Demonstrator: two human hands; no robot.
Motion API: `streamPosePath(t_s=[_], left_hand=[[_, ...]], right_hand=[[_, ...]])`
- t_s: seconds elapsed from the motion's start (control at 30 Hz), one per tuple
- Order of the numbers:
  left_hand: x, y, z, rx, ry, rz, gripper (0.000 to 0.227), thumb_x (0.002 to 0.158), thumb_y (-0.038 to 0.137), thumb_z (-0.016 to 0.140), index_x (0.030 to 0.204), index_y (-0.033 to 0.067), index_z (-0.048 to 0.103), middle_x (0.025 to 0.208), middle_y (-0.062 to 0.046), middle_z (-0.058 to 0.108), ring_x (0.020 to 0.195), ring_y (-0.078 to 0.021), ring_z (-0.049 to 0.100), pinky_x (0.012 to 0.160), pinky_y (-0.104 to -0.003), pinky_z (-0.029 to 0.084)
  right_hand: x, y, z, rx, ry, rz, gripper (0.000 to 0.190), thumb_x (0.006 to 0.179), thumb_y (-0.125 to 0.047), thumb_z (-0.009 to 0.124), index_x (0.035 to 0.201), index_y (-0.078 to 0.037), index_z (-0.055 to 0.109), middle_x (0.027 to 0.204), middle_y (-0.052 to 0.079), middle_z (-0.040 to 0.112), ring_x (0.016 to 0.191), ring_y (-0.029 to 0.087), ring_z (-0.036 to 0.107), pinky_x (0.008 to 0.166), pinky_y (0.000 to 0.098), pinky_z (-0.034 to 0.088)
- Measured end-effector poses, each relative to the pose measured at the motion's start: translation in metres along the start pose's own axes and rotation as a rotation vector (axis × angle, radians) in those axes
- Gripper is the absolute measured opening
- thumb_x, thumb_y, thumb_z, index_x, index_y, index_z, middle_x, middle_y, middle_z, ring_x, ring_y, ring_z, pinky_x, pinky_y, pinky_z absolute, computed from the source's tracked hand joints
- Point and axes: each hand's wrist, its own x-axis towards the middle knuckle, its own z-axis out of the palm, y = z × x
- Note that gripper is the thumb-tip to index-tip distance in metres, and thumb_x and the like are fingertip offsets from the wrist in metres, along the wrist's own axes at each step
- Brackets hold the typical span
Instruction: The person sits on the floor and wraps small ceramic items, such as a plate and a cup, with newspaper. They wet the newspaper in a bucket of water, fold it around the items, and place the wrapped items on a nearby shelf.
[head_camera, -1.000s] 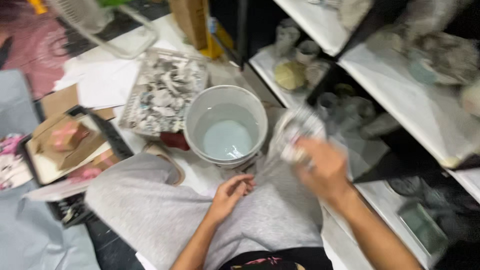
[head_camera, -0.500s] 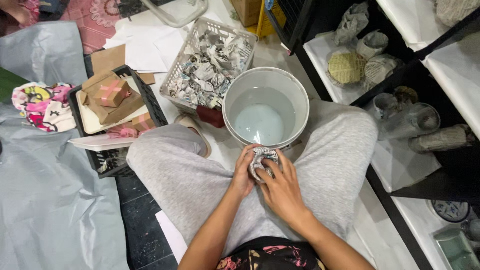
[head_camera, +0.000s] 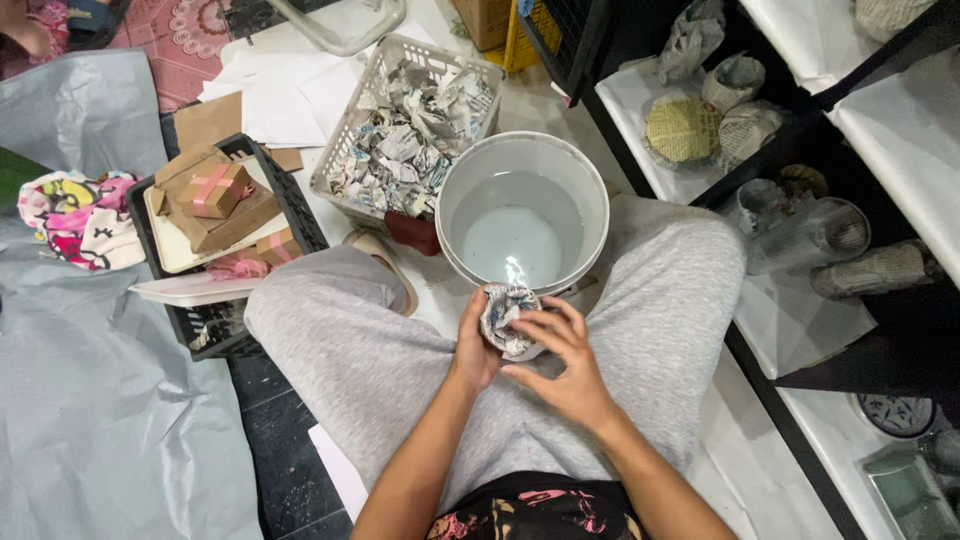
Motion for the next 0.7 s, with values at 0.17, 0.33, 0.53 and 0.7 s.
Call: streamPosePath(t_s=[0.17, 0.33, 0.53, 0.7], left_hand=[[0.002, -0.001, -0.003, 0.035, 0.063, -0.050, 0.046, 0.103, 0.048, 0.050, 0.128, 0.0109, 0.059, 0.121, -0.008, 0.068, 0.113, -0.0207, 0.066, 0.098, -0.040, 0.055], [0.001, 0.002, 0.003, 0.027, 0.079, -0.075, 0.053, 0.102, 0.053, 0.049, 0.132, 0.0096, 0.058, 0.127, -0.008, 0.067, 0.120, -0.0218, 0.064, 0.104, -0.042, 0.052], [0.000, 0.012, 0.013, -0.070, 0.160, -0.071, 0.061, 0.098, 0.057, 0.048, 0.136, 0.0100, 0.058, 0.135, -0.008, 0.065, 0.128, -0.0236, 0.059, 0.108, -0.042, 0.048], [0.004, 0.021, 0.016, -0.246, 0.183, 0.066, 0.063, 0.100, 0.059, 0.052, 0.137, 0.0087, 0.058, 0.137, -0.008, 0.062, 0.130, -0.0258, 0.057, 0.113, -0.045, 0.046]], right_hand=[[-0.006, 0.012, -0.003, 0.281, 0.080, 0.053, 0.053, 0.076, -0.012, 0.086, 0.127, -0.005, 0.072, 0.137, 0.008, 0.064, 0.142, 0.030, 0.046, 0.121, 0.0444, 0.036], [-0.014, 0.035, -0.003, 0.733, 0.185, 0.082, 0.045, 0.082, -0.003, 0.079, 0.126, 0.002, 0.070, 0.140, 0.014, 0.062, 0.140, 0.029, 0.050, 0.121, 0.0446, 0.038], [-0.022, 0.065, -0.007, 1.068, 0.486, 0.138, 0.019, 0.090, -0.001, 0.074, 0.109, 0.002, 0.074, 0.123, 0.018, 0.070, 0.125, 0.029, 0.063, 0.115, 0.0449, 0.045], [-0.018, 0.075, -0.015, 1.164, 0.658, 0.359, 0.006, 0.095, 0.007, 0.072, 0.099, 0.004, 0.070, 0.107, 0.018, 0.073, 0.107, 0.024, 0.071, 0.100, 0.0362, 0.055]])
